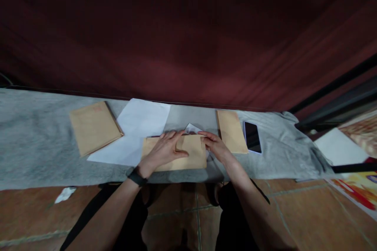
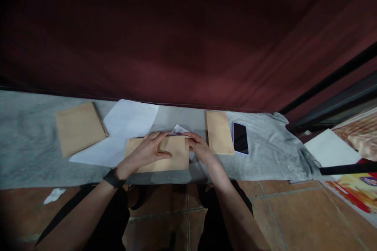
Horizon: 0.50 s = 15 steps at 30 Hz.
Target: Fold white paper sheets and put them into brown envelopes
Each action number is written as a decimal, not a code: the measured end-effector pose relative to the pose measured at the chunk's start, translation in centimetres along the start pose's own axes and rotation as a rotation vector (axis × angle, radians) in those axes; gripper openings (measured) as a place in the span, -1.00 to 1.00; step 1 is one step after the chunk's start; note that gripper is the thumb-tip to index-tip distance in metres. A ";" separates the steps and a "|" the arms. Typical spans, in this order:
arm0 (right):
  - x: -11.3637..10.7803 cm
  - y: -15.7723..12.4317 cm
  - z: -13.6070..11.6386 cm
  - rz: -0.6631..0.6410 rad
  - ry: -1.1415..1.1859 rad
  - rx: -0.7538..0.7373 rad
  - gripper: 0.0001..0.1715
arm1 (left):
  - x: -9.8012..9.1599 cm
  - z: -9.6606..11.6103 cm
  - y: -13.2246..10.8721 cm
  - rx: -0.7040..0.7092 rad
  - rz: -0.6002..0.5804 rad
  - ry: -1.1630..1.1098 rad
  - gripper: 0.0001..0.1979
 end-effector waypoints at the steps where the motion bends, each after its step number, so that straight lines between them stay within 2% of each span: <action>1: 0.2 -0.2 0.0 -0.025 0.022 0.023 -0.54 | 0.0 -0.2 0.2 -0.005 0.017 -0.021 -0.20; 7: 1.4 -2.0 0.0 -0.271 -0.018 0.114 -0.52 | -0.9 -0.6 1.2 -0.013 0.122 -0.189 -0.54; 11: 1.7 -2.1 0.7 -0.295 -0.091 0.103 -0.51 | -1.5 -0.3 1.2 -0.029 0.155 -0.264 -0.58; 15: 1.7 -1.2 0.4 -0.257 -0.159 -0.075 -0.59 | -1.7 0.3 0.9 -0.010 0.127 -0.153 -0.49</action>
Point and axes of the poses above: each hand's wrist, its own y-axis towards the middle knuckle, its own x-axis out of the palm, z = x × y, the point moved 7 cm from there along y, towards the middle knuckle, and after that the axes turned 9 degrees about z, right-handed, at the moved point
